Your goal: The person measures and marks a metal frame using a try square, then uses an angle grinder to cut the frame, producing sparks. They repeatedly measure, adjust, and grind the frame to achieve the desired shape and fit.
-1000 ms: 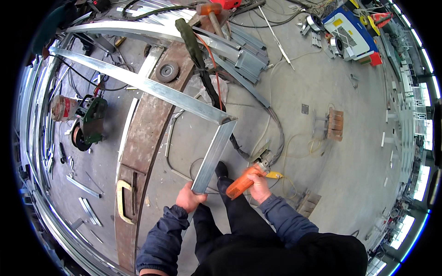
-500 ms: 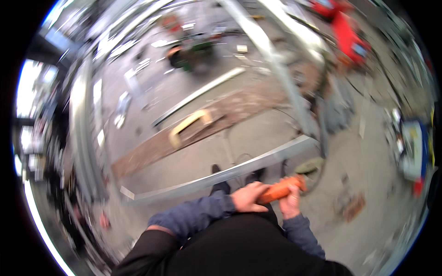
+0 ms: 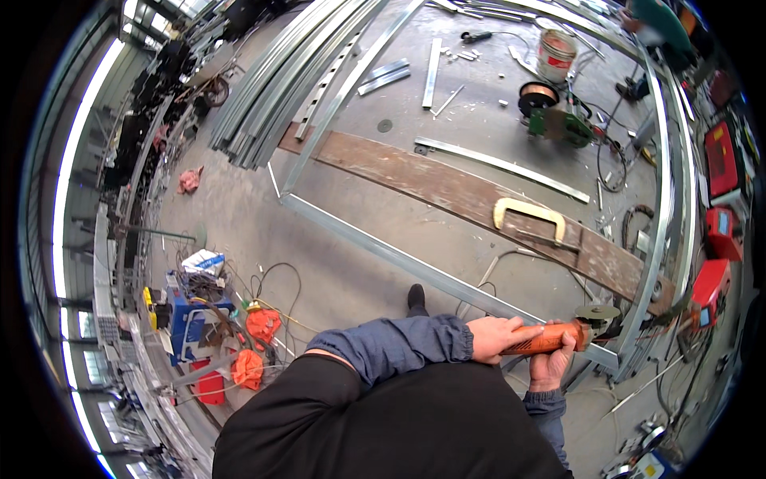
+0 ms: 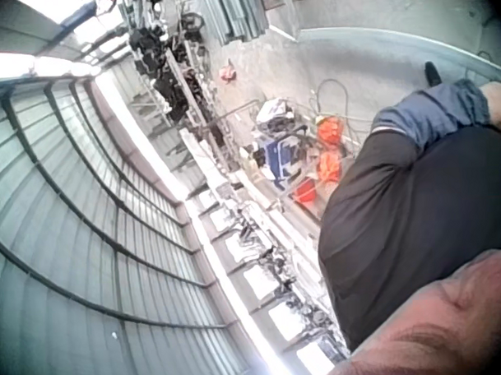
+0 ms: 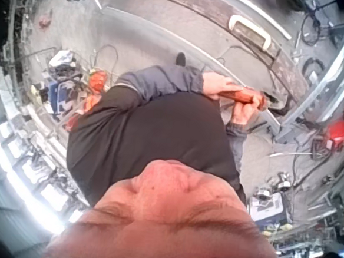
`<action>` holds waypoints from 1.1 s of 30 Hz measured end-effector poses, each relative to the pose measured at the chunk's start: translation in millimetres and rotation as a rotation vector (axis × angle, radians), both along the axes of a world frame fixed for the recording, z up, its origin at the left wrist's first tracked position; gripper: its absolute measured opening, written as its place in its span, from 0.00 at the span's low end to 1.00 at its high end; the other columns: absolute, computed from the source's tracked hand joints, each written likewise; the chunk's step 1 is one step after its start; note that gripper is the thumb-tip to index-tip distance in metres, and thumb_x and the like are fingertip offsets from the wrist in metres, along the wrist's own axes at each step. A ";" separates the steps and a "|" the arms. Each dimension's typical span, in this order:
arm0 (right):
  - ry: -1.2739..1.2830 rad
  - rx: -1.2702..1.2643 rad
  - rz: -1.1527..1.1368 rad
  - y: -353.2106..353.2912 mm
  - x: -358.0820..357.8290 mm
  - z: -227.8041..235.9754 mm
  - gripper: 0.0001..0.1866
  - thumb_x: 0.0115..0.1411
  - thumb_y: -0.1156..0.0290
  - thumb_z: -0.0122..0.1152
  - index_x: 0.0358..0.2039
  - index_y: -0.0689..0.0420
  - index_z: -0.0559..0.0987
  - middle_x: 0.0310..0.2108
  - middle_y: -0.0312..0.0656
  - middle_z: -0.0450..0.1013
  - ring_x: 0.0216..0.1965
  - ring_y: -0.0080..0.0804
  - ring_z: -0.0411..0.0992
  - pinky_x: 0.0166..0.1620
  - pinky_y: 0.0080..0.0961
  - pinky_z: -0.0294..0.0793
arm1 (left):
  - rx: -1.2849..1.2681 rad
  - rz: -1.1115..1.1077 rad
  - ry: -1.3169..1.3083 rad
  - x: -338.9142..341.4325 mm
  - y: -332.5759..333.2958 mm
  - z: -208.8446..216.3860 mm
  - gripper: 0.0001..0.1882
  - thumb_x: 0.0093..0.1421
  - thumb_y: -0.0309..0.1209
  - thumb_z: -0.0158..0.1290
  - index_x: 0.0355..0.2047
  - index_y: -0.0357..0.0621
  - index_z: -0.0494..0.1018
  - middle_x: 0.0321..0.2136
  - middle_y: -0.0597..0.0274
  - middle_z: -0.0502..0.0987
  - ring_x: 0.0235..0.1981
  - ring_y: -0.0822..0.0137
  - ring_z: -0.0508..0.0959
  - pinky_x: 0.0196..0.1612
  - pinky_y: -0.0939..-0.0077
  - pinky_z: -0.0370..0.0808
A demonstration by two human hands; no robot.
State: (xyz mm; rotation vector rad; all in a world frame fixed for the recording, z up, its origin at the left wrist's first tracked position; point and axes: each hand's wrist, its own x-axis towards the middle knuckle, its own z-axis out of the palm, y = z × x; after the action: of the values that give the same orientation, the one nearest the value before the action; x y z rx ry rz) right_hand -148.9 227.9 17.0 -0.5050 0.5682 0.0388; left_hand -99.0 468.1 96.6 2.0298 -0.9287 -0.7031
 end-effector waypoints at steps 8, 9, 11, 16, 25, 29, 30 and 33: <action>0.073 0.024 0.144 200.0 46.8 11.6 0.22 0.58 0.66 0.69 0.52 0.57 0.77 0.47 0.40 0.78 0.51 0.39 0.76 0.63 0.42 0.75 | 0.064 0.289 0.096 -7.7 197.4 6.8 0.55 0.54 0.29 0.64 0.79 0.52 0.47 0.48 0.46 0.71 0.43 0.42 0.82 0.46 0.52 0.81; 0.085 0.031 0.173 222.8 53.8 9.4 0.22 0.58 0.66 0.68 0.52 0.58 0.77 0.46 0.41 0.78 0.51 0.39 0.76 0.63 0.42 0.75 | 0.048 0.318 0.111 -8.2 220.2 2.9 0.56 0.54 0.31 0.65 0.79 0.52 0.46 0.49 0.45 0.71 0.44 0.42 0.82 0.47 0.53 0.81; 0.097 0.038 0.244 265.0 62.0 24.2 0.22 0.58 0.66 0.68 0.52 0.58 0.77 0.46 0.40 0.78 0.51 0.39 0.76 0.63 0.42 0.75 | 0.002 0.355 0.143 -13.0 258.4 4.6 0.57 0.54 0.32 0.66 0.79 0.52 0.46 0.49 0.46 0.71 0.45 0.42 0.81 0.47 0.53 0.81; 0.158 -0.004 0.375 329.4 79.7 25.4 0.22 0.58 0.63 0.69 0.51 0.57 0.76 0.46 0.42 0.77 0.49 0.41 0.76 0.60 0.47 0.77 | 0.007 0.336 -0.020 -25.9 324.6 13.2 0.55 0.54 0.35 0.69 0.79 0.63 0.51 0.47 0.46 0.71 0.42 0.42 0.80 0.46 0.53 0.79; 0.185 0.000 0.636 361.1 98.2 16.3 0.24 0.61 0.60 0.67 0.51 0.62 0.74 0.43 0.46 0.76 0.46 0.44 0.77 0.58 0.48 0.79 | 0.088 0.423 -0.194 -51.9 341.1 34.5 0.42 0.60 0.33 0.62 0.74 0.69 0.62 0.42 0.47 0.72 0.33 0.46 0.80 0.42 0.56 0.80; 0.201 0.002 0.758 348.0 85.6 23.6 0.24 0.61 0.60 0.65 0.50 0.64 0.75 0.41 0.49 0.77 0.44 0.48 0.77 0.56 0.48 0.78 | 0.267 0.396 -0.270 -77.8 317.2 41.8 0.42 0.62 0.35 0.61 0.75 0.72 0.59 0.38 0.49 0.72 0.31 0.49 0.79 0.41 0.57 0.80; 0.191 0.004 0.784 341.0 82.0 20.9 0.24 0.61 0.60 0.65 0.50 0.64 0.75 0.41 0.49 0.77 0.44 0.48 0.78 0.56 0.48 0.78 | 0.306 0.397 -0.276 -85.8 307.4 42.1 0.42 0.63 0.35 0.60 0.76 0.73 0.59 0.38 0.49 0.72 0.30 0.50 0.79 0.41 0.58 0.80; 0.203 0.006 0.866 322.9 72.6 32.4 0.22 0.61 0.60 0.65 0.49 0.63 0.75 0.41 0.49 0.77 0.42 0.47 0.78 0.53 0.47 0.79 | 0.423 0.391 -0.289 -104.9 276.5 58.7 0.39 0.67 0.36 0.56 0.77 0.71 0.57 0.36 0.51 0.72 0.30 0.53 0.78 0.42 0.56 0.79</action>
State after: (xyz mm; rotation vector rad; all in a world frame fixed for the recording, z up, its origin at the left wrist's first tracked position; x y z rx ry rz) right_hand -76.2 550.8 49.4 -0.7160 0.5103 0.9229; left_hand -203.9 744.6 155.3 2.6429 -0.5330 -0.4176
